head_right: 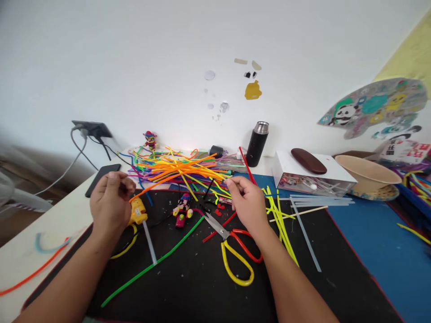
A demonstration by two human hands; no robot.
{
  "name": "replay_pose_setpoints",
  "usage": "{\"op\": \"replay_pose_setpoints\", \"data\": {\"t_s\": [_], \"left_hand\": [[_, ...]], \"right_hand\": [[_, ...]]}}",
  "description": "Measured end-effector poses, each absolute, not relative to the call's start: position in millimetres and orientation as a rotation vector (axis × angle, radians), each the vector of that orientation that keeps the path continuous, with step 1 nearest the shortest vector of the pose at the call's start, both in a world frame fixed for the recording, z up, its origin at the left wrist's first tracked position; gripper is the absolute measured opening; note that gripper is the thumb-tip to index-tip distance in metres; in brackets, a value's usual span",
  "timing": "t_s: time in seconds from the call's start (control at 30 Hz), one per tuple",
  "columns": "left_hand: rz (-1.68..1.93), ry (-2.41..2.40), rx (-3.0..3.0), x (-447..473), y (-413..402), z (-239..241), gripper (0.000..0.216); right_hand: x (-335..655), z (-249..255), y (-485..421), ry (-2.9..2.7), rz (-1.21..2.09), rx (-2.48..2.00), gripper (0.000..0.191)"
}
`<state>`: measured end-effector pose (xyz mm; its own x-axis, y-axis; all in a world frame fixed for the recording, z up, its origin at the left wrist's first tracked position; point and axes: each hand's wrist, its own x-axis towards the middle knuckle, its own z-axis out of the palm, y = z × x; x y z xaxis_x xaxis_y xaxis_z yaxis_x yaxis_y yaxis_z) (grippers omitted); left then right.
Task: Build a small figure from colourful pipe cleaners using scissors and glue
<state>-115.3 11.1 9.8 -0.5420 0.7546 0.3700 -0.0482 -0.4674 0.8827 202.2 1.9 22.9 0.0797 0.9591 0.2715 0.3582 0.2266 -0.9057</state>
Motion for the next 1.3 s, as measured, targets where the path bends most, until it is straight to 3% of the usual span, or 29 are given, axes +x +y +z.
{"op": "replay_pose_setpoints", "data": {"t_s": [0.13, 0.23, 0.3, 0.43, 0.53, 0.77, 1.0, 1.3], "left_hand": [[2.289, 1.276, 1.092, -126, 7, 28, 0.032], [2.516, 1.355, 1.374, -130, -8, 48, 0.033], [2.479, 1.432, 1.61, -132, -17, 62, 0.031], [1.468, 1.719, 2.064, -130, -6, 75, 0.021], [0.816, 1.545, 2.537, -119, 27, 66, 0.019], [0.014, 1.328, 3.088, -79, 73, 31, 0.039], [0.013, 1.297, 3.027, -64, 94, 18, 0.021], [0.451, 1.382, 2.656, -66, 130, 42, 0.028]], "right_hand": [[197, 19, 0, -1.508, 0.734, -1.275, 0.037], [197, 22, -1, -1.505, 0.719, -1.249, 0.038], [198, 24, -1, -1.465, 0.711, -1.236, 0.037], [197, 23, -3, -1.442, 0.724, -1.213, 0.037], [194, 20, -3, -1.486, 0.728, -1.204, 0.035], [196, 15, 2, -1.474, 0.705, -1.214, 0.035], [188, 13, -4, -1.57, 0.722, -1.218, 0.034], [190, 17, -4, -1.485, 0.757, -1.198, 0.035]]}}
